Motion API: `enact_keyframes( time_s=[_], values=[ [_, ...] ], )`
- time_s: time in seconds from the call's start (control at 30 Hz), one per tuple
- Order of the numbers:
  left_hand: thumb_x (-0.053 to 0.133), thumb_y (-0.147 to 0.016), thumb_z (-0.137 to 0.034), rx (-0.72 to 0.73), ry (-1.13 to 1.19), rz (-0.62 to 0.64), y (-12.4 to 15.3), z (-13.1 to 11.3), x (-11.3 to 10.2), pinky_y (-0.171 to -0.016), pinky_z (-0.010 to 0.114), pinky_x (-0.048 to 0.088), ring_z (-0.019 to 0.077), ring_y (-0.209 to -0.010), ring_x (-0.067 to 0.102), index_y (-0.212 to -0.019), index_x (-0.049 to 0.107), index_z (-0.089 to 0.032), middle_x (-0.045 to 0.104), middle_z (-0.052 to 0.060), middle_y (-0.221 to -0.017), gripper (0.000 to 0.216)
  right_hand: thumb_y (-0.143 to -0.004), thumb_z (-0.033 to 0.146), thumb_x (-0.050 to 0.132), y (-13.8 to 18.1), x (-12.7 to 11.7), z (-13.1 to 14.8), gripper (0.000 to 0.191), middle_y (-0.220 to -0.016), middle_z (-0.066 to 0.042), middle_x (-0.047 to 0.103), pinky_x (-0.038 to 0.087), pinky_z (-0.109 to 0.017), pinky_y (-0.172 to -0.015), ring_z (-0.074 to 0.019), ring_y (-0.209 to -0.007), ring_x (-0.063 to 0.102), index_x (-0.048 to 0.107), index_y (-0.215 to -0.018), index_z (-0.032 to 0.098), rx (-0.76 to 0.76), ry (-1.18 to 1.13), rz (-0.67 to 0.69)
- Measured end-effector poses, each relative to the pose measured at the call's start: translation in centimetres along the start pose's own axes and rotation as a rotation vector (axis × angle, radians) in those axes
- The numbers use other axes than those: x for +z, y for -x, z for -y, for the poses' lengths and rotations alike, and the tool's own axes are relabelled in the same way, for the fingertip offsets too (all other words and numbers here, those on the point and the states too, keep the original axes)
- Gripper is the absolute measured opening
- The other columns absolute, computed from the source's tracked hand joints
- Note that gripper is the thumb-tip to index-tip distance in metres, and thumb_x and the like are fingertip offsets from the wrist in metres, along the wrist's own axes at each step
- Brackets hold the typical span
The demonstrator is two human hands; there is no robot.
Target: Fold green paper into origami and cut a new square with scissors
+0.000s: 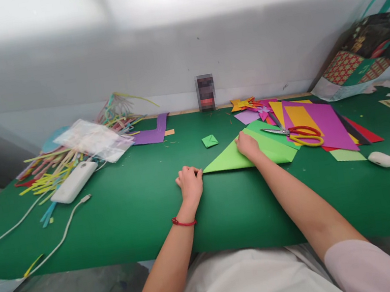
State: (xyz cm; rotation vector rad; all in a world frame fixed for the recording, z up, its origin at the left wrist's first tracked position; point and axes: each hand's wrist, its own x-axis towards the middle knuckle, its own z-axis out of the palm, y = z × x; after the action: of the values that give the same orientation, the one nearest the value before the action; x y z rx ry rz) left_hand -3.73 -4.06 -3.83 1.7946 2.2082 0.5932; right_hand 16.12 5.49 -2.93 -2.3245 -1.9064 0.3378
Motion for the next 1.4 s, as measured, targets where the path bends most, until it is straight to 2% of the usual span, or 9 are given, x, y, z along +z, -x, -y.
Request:
enact_keyframes(
  time_s=[0.1, 0.17, 0.23, 0.27, 0.4, 0.53, 0.73, 0.87, 1.4],
  values=[
    [0.040, -0.089, -0.024, 0.071, 0.032, -0.117, 0.4, -0.3, 0.2, -0.085, 0.042, 0.042, 0.0252, -0.097, 0.055, -0.089, 0.061, -0.015, 0.061, 0.012, -0.100, 0.023, -0.094, 0.024, 0.032, 0.0, -0.1, 0.0, 0.030, -0.111, -0.018, 0.061, 0.044, -0.034, -0.076, -0.0261, -0.100, 0.060, 0.047, -0.116, 0.010, -0.002, -0.003, 0.006],
    [0.035, -0.091, -0.026, 0.270, 0.060, -0.161, 1.0, -1.0, 0.8, -0.092, 0.041, 0.041, 0.0243, -0.108, 0.052, -0.105, 0.057, -0.013, 0.059, 0.014, -0.112, 0.030, -0.094, 0.024, 0.032, 0.0, -0.2, 0.1, 0.030, -0.111, -0.018, 0.061, 0.044, -0.033, -0.075, -0.0262, -0.100, 0.060, 0.047, -0.115, 0.009, -0.005, -0.003, 0.014],
    [0.034, -0.092, -0.032, 0.486, 0.011, -0.102, 1.6, -1.9, 1.6, -0.105, 0.041, 0.032, 0.0239, -0.126, 0.040, -0.122, 0.049, -0.011, 0.048, 0.015, -0.133, 0.040, -0.094, 0.024, 0.032, 0.1, -0.2, 0.1, 0.030, -0.111, -0.018, 0.061, 0.044, -0.033, -0.076, -0.0263, -0.100, 0.060, 0.047, -0.115, 0.009, -0.008, 0.001, 0.014],
    [0.033, -0.092, -0.035, 0.535, -0.049, -0.049, 1.9, -2.3, 2.1, -0.109, 0.043, 0.027, 0.0246, -0.132, 0.033, -0.128, 0.045, -0.011, 0.042, 0.015, -0.140, 0.046, -0.094, 0.024, 0.032, 0.1, -0.2, 0.1, 0.029, -0.112, -0.018, 0.061, 0.044, -0.033, -0.076, -0.0264, -0.101, 0.060, 0.047, -0.115, 0.010, -0.008, 0.004, 0.012],
    [0.031, -0.090, -0.049, 0.505, -0.215, 0.158, 2.6, -3.5, 3.3, -0.112, 0.046, 0.019, 0.0276, -0.138, 0.021, -0.139, 0.032, -0.009, 0.025, 0.016, -0.149, 0.063, -0.094, 0.024, 0.032, 0.1, -0.1, 0.1, 0.029, -0.113, -0.018, 0.060, 0.044, -0.034, -0.078, -0.0264, -0.101, 0.060, 0.047, -0.115, 0.010, -0.007, 0.020, -0.003],
    [0.029, -0.090, -0.051, 0.481, -0.261, 0.224, 2.5, -3.7, 3.2, -0.112, 0.045, 0.019, 0.0276, -0.139, 0.019, -0.141, 0.029, -0.010, 0.023, 0.016, -0.150, 0.066, -0.094, 0.024, 0.034, 0.1, 0.0, 0.1, 0.030, -0.111, -0.019, 0.061, 0.044, -0.034, -0.078, -0.0262, -0.102, 0.059, 0.047, -0.115, 0.009, -0.005, 0.025, -0.002],
    [0.026, -0.094, -0.027, 0.491, -0.245, 0.162, 2.1, -3.7, 3.2, -0.109, 0.042, 0.028, 0.0243, -0.134, 0.033, -0.135, 0.042, -0.013, 0.037, 0.014, -0.144, 0.046, -0.094, 0.024, 0.034, 0.2, -0.2, 0.1, 0.030, -0.109, -0.020, 0.061, 0.043, -0.034, -0.078, -0.0269, -0.101, 0.059, 0.048, -0.115, 0.009, -0.004, 0.023, 0.002],
    [0.028, -0.091, -0.013, 0.488, -0.222, 0.092, 2.0, -3.7, 4.2, -0.107, 0.040, 0.032, 0.0248, -0.131, 0.038, -0.130, 0.047, -0.010, 0.042, 0.017, -0.140, 0.044, -0.093, 0.024, 0.033, 0.2, -0.1, 0.1, 0.029, -0.109, -0.018, 0.061, 0.043, -0.034, -0.078, -0.0269, -0.100, 0.059, 0.048, -0.113, 0.010, -0.004, 0.026, -0.005],
    [0.029, -0.093, -0.017, 0.500, -0.187, 0.047, 2.0, -3.3, 4.5, -0.106, 0.042, 0.034, 0.0255, -0.130, 0.039, -0.129, 0.048, -0.011, 0.046, 0.012, -0.138, 0.042, -0.092, 0.025, 0.037, -0.5, -0.5, -0.5, 0.024, -0.106, -0.015, 0.062, 0.043, -0.034, -0.079, -0.0262, -0.101, 0.058, 0.052, -0.107, 0.013, -0.035, -0.004, 0.030]
  ],
)
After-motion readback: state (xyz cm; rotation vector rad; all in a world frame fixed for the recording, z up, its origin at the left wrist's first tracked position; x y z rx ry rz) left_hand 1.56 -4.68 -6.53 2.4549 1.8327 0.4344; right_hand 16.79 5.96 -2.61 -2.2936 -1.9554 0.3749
